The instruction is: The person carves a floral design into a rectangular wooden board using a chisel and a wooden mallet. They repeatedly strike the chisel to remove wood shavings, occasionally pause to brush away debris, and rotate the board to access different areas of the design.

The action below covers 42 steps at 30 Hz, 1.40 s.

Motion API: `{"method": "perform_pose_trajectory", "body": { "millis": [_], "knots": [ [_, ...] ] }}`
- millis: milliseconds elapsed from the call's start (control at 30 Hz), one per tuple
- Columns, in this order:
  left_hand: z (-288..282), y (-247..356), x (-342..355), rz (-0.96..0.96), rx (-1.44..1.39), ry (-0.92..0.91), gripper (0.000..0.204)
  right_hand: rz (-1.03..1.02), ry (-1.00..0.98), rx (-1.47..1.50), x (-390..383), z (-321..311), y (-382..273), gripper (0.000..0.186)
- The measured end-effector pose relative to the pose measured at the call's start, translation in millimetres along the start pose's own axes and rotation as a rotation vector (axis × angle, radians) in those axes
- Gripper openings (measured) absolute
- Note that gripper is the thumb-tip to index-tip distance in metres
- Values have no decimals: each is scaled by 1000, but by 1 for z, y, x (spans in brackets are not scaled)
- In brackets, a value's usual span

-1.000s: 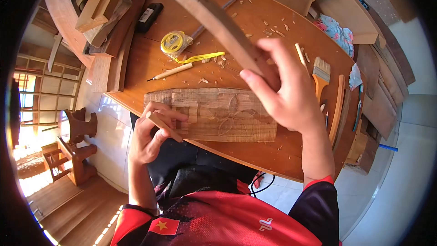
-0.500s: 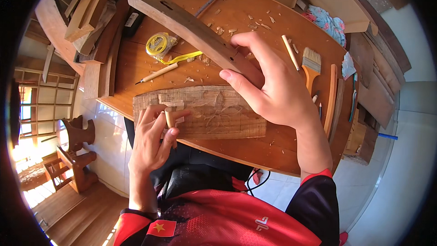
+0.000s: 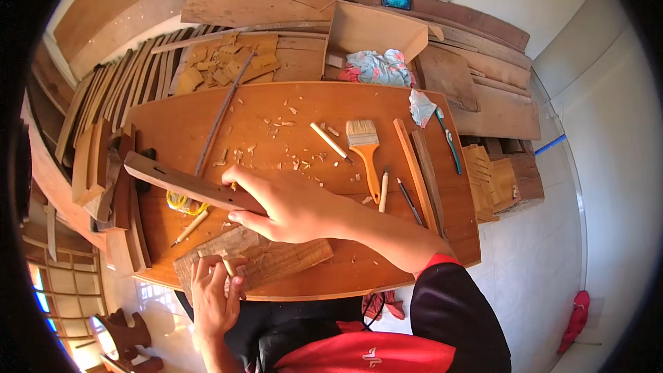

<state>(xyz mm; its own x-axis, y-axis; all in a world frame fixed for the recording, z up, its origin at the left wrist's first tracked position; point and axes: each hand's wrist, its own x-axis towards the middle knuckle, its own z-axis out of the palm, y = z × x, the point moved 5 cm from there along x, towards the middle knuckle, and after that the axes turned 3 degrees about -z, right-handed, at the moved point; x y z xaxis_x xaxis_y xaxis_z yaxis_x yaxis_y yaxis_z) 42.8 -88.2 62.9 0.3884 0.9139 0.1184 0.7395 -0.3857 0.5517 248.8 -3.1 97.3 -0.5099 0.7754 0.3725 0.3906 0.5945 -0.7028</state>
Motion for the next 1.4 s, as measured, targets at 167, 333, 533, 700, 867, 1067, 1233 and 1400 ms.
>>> {"method": "perform_pose_trajectory", "body": {
  "millis": [167,333,533,700,867,1067,1233,1400],
  "knots": [
    [1,1,3,7,-50,53,22,96,-86,32,2,0,-4,44],
    [4,-3,2,8,-6,80,19,138,-133,34,4,2,-6,45],
    [9,-1,4,-9,-29,100,18,122,-135,27,1,5,-4,46],
    [1,1,4,33,-121,118,16,171,-163,53,2,5,-4,45],
    [-18,-39,-40,-136,-538,258,38,207,-224,7,2,12,1,45],
    [-24,-133,-139,-89,-1278,462,48,207,-243,41,3,22,8,44],
    [-8,-160,-214,-442,-1679,309,42,248,-265,77,2,28,17,42],
    [4,-152,-219,-794,-1388,344,52,248,-253,96,0,25,18,43]
  ]
}}
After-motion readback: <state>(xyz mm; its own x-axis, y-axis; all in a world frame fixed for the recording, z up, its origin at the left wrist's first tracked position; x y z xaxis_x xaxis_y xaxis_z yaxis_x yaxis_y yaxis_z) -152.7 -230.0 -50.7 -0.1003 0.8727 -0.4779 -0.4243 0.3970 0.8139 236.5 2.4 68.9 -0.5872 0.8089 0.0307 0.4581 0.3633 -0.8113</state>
